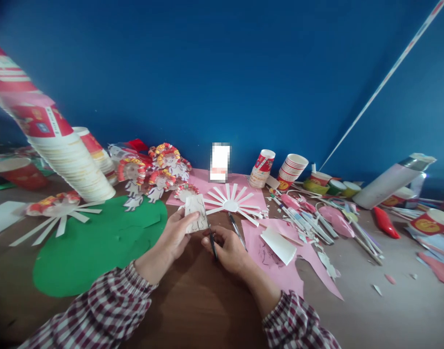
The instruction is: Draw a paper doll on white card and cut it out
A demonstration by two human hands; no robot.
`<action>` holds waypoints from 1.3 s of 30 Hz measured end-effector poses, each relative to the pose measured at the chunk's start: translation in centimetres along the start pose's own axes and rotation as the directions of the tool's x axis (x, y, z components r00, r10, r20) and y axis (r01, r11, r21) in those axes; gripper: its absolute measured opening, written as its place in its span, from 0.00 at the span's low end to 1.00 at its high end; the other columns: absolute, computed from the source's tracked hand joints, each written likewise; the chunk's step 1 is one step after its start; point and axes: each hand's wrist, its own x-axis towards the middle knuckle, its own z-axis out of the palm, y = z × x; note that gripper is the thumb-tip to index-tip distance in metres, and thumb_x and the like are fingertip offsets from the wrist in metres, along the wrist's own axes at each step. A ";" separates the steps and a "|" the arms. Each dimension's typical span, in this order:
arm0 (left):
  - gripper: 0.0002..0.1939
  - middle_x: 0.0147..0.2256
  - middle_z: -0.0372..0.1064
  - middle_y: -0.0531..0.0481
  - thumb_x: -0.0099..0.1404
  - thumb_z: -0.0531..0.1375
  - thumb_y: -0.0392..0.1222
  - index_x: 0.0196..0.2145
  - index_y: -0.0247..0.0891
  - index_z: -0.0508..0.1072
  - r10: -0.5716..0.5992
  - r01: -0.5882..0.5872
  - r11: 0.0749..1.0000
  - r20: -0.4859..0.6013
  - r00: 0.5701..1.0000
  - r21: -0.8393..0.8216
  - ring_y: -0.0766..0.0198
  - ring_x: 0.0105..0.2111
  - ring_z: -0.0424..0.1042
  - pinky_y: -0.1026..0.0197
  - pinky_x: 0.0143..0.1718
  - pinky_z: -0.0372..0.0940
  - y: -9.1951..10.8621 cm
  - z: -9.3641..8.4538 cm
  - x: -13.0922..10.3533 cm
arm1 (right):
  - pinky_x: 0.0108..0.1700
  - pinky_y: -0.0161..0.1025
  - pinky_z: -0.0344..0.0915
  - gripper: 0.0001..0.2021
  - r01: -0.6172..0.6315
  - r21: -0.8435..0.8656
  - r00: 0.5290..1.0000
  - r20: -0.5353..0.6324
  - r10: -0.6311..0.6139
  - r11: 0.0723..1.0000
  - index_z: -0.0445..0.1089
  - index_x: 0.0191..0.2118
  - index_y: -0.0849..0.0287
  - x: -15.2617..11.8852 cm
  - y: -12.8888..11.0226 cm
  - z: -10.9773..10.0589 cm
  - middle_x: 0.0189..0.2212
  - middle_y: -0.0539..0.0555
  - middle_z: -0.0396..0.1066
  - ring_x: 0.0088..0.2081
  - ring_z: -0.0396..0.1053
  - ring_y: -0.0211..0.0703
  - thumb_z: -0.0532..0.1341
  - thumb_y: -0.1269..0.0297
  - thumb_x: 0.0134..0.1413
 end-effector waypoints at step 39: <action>0.18 0.26 0.74 0.49 0.44 0.68 0.36 0.35 0.30 0.72 -0.038 0.038 0.999 -0.012 0.999 -0.032 0.65 0.25 0.72 0.64 0.27 0.66 -0.4 -0.2 0.3 | 0.22 0.33 0.52 0.11 -0.053 0.050 0.999 -0.006 0.053 0.997 0.67 0.37 0.56 0.0 -0.5 0.2 0.18 0.44 0.60 0.19 0.57 0.34 0.63 0.56 0.52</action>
